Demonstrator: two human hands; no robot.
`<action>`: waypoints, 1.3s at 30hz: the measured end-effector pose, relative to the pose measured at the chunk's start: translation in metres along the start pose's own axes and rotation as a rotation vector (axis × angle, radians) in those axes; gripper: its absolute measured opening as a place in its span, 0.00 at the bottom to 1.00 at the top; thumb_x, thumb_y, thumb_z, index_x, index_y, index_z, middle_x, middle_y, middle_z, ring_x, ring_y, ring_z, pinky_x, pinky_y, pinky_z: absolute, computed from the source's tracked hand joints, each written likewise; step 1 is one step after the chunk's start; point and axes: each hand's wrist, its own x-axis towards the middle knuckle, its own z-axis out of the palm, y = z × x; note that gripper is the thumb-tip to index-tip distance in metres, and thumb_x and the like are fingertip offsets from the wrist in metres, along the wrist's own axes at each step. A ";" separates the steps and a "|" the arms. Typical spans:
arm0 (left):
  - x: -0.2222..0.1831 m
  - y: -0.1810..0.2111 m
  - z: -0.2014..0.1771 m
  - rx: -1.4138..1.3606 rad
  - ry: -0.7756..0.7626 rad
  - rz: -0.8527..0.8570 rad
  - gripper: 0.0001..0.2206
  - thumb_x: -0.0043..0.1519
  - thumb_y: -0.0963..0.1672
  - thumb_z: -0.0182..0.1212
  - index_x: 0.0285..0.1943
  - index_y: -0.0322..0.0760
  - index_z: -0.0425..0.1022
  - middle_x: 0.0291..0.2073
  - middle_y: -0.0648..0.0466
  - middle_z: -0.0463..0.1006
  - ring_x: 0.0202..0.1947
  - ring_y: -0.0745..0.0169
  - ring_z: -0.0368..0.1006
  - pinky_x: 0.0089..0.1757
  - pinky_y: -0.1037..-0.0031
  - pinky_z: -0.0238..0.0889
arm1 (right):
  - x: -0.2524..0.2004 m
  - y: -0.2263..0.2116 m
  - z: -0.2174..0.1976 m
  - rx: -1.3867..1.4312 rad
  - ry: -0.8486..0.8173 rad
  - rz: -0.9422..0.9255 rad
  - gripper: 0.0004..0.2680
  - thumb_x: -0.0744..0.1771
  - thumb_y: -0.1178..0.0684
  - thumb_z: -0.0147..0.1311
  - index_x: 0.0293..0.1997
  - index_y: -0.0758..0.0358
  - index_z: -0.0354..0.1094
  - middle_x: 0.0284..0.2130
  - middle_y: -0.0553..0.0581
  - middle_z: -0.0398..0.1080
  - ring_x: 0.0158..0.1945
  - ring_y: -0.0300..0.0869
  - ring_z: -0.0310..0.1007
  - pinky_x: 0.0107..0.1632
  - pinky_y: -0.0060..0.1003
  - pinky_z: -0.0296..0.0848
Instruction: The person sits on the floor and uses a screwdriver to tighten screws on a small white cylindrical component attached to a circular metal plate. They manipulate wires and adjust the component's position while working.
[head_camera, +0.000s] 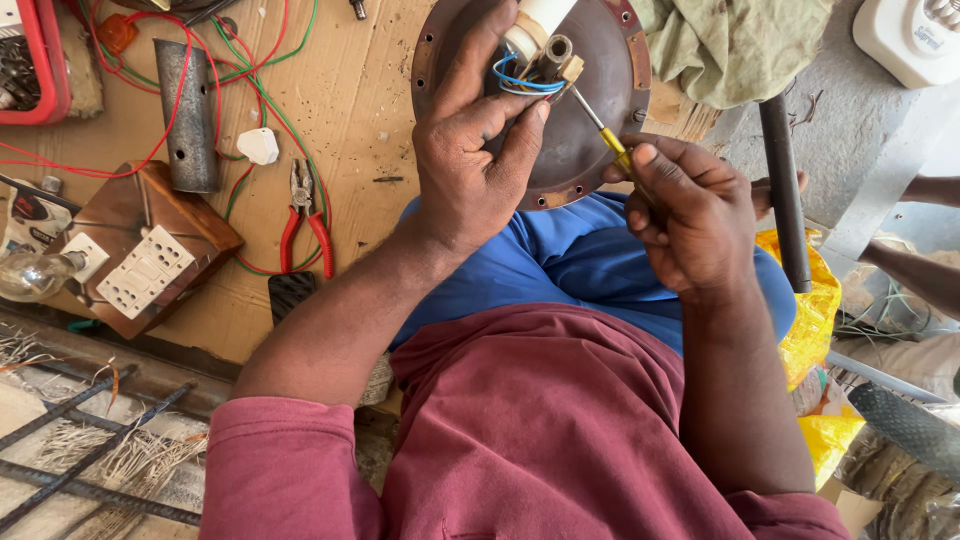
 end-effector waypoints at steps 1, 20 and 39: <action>0.000 0.000 0.000 -0.016 -0.004 -0.005 0.06 0.70 0.36 0.64 0.54 0.28 0.83 0.74 0.40 0.62 0.73 0.52 0.63 0.68 0.71 0.64 | 0.001 -0.003 -0.001 0.002 0.002 0.028 0.09 0.71 0.55 0.53 0.52 0.71 0.72 0.34 0.60 0.76 0.21 0.34 0.66 0.20 0.24 0.55; -0.002 0.003 -0.001 -0.036 0.030 -0.014 0.06 0.70 0.35 0.66 0.53 0.28 0.82 0.61 0.48 0.74 0.55 0.61 0.78 0.54 0.77 0.73 | 0.004 -0.029 0.012 -0.399 -0.011 -0.203 0.10 0.66 0.60 0.65 0.48 0.73 0.72 0.35 0.52 0.74 0.32 0.29 0.69 0.35 0.22 0.67; -0.003 -0.004 0.007 0.025 0.081 0.036 0.05 0.69 0.37 0.69 0.52 0.31 0.82 0.52 0.52 0.76 0.49 0.64 0.77 0.48 0.78 0.74 | 0.004 -0.023 0.008 -0.125 -0.065 -0.010 0.05 0.69 0.60 0.63 0.47 0.69 0.71 0.30 0.53 0.72 0.27 0.32 0.67 0.29 0.24 0.63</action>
